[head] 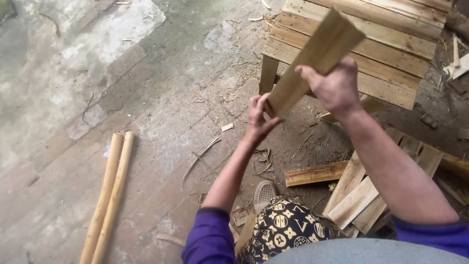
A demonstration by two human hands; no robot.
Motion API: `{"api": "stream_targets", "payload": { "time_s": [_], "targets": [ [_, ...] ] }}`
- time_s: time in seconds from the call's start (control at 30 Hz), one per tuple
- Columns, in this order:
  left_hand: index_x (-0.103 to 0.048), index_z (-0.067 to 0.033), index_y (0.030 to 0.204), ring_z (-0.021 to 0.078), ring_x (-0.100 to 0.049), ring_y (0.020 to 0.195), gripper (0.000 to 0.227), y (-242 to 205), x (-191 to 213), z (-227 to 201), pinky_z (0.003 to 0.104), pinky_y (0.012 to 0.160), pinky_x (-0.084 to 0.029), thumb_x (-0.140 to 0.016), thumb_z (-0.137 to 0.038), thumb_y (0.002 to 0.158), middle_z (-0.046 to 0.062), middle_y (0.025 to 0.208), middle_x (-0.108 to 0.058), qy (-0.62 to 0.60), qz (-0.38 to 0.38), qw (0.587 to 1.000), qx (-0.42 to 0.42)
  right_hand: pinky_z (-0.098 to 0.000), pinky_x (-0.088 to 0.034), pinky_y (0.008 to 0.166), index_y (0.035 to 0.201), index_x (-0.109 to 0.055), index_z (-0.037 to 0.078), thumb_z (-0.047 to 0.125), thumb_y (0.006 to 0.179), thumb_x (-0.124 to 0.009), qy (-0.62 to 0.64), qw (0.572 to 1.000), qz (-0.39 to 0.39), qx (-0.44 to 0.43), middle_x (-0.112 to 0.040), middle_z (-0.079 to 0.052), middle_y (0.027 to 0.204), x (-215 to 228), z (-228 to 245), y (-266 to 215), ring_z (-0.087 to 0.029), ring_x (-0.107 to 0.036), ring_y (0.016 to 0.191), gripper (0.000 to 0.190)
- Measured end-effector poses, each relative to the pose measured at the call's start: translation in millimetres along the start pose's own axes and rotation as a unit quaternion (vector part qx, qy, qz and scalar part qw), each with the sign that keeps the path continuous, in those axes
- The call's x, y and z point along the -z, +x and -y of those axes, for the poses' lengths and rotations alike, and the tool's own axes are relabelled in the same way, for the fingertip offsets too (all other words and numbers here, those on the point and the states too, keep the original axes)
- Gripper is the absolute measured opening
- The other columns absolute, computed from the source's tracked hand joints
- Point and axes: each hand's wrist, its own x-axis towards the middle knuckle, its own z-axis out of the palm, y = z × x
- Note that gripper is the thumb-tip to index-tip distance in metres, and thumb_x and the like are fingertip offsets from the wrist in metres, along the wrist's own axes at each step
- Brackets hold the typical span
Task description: The person hammers a wooden plank into place on a small wooden stool, then repeatedly picks up, positions, and hammers additional planks to form the side of the structure. The person uses a hammer to secure each plank and adjusts their position as needed.
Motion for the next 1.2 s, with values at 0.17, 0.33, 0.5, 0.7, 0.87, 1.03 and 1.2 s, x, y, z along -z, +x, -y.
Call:
{"api": "stream_targets", "payload": {
  "time_s": [0.17, 0.33, 0.5, 0.7, 0.87, 1.03, 1.2],
  "targets": [
    [-0.028, -0.0178, 0.160, 0.0280, -0.048, 0.124, 0.105, 58.5, 7.4, 54.7, 0.046, 0.104, -0.055, -0.089, -0.030, 0.075, 0.015, 0.145, -0.039, -0.024, -0.018, 1.000, 0.003, -0.0287, -0.052, 0.079, 0.080, -0.054, 0.018, 0.016, 0.105, -0.092, -0.034, 0.977, -0.073, 0.198, -0.057, 0.000, 0.083, -40.0, -73.6, 87.9, -0.015, -0.056, 0.079, 0.045],
    [-0.031, -0.0257, 0.160, 0.0323, -0.041, 0.152, 0.089, 102.2, -4.8, 99.5, 0.039, 0.113, -0.056, -0.072, 0.006, 0.088, 0.010, 0.164, -0.040, -0.070, -0.053, 0.994, -0.066, -0.0303, -0.061, 0.067, 0.090, -0.078, -0.001, -0.007, 0.095, -0.091, 0.048, 0.956, -0.044, 0.286, -0.078, -0.012, 0.092, -61.6, -53.3, 101.6, -0.018, -0.074, 0.081, 0.016],
    [-0.032, -0.0201, 0.160, 0.0273, -0.052, 0.143, 0.080, 119.4, -12.2, 124.3, 0.036, 0.108, -0.049, -0.073, -0.031, 0.092, 0.011, 0.156, -0.052, 0.002, -0.036, 0.997, -0.068, -0.0301, -0.060, 0.069, 0.092, -0.074, 0.000, -0.003, 0.094, -0.092, 0.034, 0.963, -0.035, 0.264, -0.074, -0.006, 0.092, -64.6, -69.7, 127.9, -0.014, -0.068, 0.084, 0.019],
    [-0.051, -0.0230, 0.137, 0.0302, -0.059, 0.117, 0.072, 123.5, -17.2, 97.7, 0.043, 0.090, -0.050, -0.077, -0.054, 0.078, 0.008, 0.128, -0.067, 0.068, -0.060, 0.996, 0.012, -0.0267, -0.058, 0.063, 0.091, -0.075, 0.001, 0.001, 0.097, -0.094, 0.021, 0.967, -0.005, 0.256, -0.076, -0.006, 0.093, -63.2, -65.3, 131.5, -0.014, -0.069, 0.081, 0.020],
    [-0.050, -0.0185, 0.123, 0.0243, -0.058, 0.100, 0.066, 123.1, -12.5, 57.4, 0.039, 0.067, -0.049, -0.077, -0.048, 0.071, 0.005, 0.110, -0.061, 0.000, -0.022, 0.993, 0.117, -0.0261, -0.055, 0.061, 0.088, -0.079, 0.003, 0.001, 0.093, -0.093, 0.029, 0.971, -0.016, 0.238, -0.075, -0.001, 0.088, -64.1, -67.1, 139.1, -0.007, -0.064, 0.078, 0.015],
    [-0.045, -0.0157, 0.127, 0.0310, -0.060, 0.104, 0.071, 122.7, -8.8, 47.4, 0.047, 0.080, -0.050, -0.070, -0.052, 0.071, 0.010, 0.114, -0.061, 0.009, -0.014, 0.990, 0.137, -0.0301, -0.063, 0.069, 0.096, -0.077, 0.000, 0.007, 0.097, -0.089, 0.055, 0.962, 0.007, 0.268, -0.077, -0.013, 0.096, -62.7, -46.8, 124.6, -0.018, -0.074, 0.084, 0.014],
    [-0.051, -0.0154, 0.120, 0.0299, -0.061, 0.090, 0.058, 131.2, -16.8, 54.7, 0.045, 0.074, -0.050, -0.070, -0.039, 0.071, 0.009, 0.103, -0.062, -0.001, -0.084, 0.993, 0.081, -0.0325, -0.070, 0.082, 0.101, -0.076, 0.003, 0.006, 0.097, -0.080, 0.114, 0.967, 0.021, 0.225, -0.077, -0.013, 0.104, -61.8, -51.0, 118.6, -0.024, -0.078, 0.092, 0.007]
  ]
}}
